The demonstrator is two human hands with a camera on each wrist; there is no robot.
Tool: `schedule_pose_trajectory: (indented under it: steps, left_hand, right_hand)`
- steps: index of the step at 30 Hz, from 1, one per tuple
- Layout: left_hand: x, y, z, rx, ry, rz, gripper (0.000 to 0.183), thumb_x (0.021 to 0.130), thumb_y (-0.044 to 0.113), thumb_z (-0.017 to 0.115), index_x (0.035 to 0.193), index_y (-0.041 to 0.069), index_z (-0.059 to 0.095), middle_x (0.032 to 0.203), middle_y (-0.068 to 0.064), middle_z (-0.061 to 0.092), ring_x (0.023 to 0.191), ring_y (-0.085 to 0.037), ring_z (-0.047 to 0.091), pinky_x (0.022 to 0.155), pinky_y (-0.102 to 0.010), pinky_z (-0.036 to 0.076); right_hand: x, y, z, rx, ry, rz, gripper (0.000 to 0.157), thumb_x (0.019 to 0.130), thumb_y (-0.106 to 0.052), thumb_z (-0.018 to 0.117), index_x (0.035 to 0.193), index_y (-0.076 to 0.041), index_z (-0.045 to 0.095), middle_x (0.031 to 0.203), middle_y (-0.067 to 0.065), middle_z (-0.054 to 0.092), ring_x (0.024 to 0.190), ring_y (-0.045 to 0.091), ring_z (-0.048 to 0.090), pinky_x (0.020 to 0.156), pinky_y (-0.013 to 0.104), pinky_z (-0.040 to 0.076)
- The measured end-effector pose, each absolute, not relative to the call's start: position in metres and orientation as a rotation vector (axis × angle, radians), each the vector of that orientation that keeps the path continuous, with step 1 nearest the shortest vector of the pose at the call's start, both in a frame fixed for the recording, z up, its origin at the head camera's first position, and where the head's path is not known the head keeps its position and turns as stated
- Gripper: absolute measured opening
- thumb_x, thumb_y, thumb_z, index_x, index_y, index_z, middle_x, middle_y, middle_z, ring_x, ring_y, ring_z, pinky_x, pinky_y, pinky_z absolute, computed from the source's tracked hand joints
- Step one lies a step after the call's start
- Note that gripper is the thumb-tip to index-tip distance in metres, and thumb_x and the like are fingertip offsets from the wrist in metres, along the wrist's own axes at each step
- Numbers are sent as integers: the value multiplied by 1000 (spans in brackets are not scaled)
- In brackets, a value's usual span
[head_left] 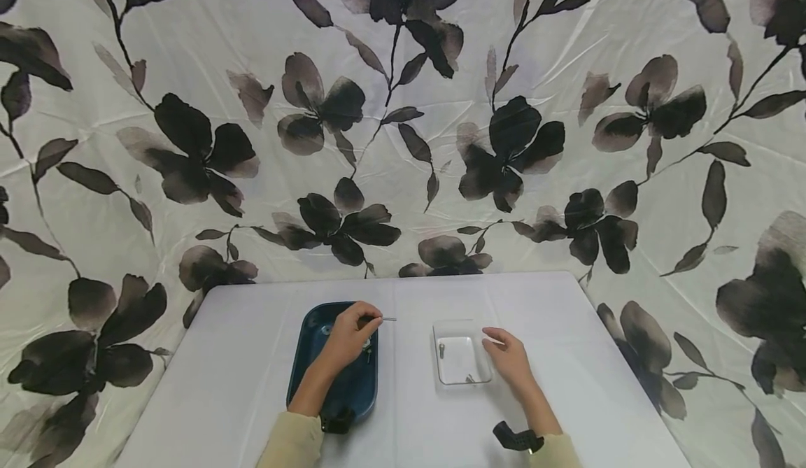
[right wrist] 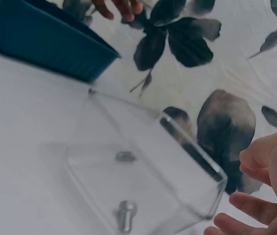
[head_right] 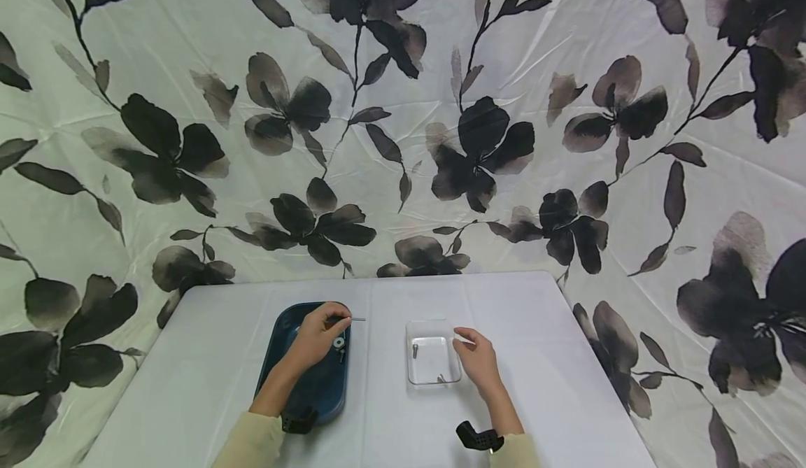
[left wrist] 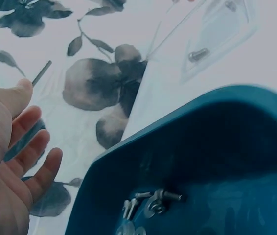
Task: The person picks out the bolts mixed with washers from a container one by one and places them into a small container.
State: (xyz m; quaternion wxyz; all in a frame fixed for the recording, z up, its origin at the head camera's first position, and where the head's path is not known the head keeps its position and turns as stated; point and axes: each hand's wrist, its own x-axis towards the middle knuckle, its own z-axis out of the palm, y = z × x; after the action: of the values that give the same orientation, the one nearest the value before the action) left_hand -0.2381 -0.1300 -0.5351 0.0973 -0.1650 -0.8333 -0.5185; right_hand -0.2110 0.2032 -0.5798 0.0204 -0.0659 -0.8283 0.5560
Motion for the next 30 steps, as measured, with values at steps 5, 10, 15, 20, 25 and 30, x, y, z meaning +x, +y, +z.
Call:
schedule_pose_trajectory:
  steps: [5, 10, 15, 20, 25, 30]
  left_hand:
    - [-236, -118, -541, -480, -2477, -1557, 8, 93, 10, 66, 101, 10, 67, 99, 3, 61, 85, -15, 59, 72, -28, 52]
    - [-236, -104, -543, -481, -2474, -1587, 11, 94, 12, 65, 104, 6, 66, 105, 0, 62, 96, -19, 57, 74, -30, 53]
    - [-238, -90, -547, -481, -2479, -1645, 10, 94, 12, 65, 103, 7, 66, 107, 0, 61, 105, -20, 57, 82, -34, 53]
    - [-238, -75, -555, -478, -2508, -1656, 11, 95, 16, 65, 103, 8, 66, 108, 2, 61, 108, -18, 57, 85, -36, 52]
    - [-236, -59, -561, -501, -2536, -1671, 10, 96, 19, 63, 103, 12, 64, 109, 2, 61, 109, -19, 57, 87, -38, 51]
    - [-234, -48, -563, -516, -2539, -1678, 9, 96, 18, 63, 103, 13, 64, 108, 1, 62, 109, -20, 58, 86, -38, 51]
  right_hand:
    - [-208, 205, -599, -281, -2577, 1798, 32, 95, -20, 61, 126, -10, 63, 131, 18, 56, 117, 37, 56, 87, 42, 52]
    - [-209, 204, -606, -287, -2542, 1843, 32, 94, -22, 62, 125, -13, 64, 130, 16, 57, 118, 37, 55, 85, 42, 52]
    - [-209, 204, -607, -273, -2526, 1839, 31, 94, -22, 62, 124, -15, 65, 129, 16, 58, 114, 35, 57, 82, 40, 53]
    - [-209, 205, -608, -268, -2516, 1848, 31, 94, -23, 63, 124, -15, 65, 128, 15, 59, 115, 33, 56, 80, 37, 53]
    - [-208, 206, -610, -253, -2497, 1861, 31, 94, -24, 64, 123, -14, 66, 126, 15, 61, 113, 33, 58, 79, 36, 53]
    - [-207, 207, -612, -248, -2483, 1887, 32, 94, -24, 64, 124, -13, 65, 126, 15, 61, 111, 31, 58, 75, 32, 52]
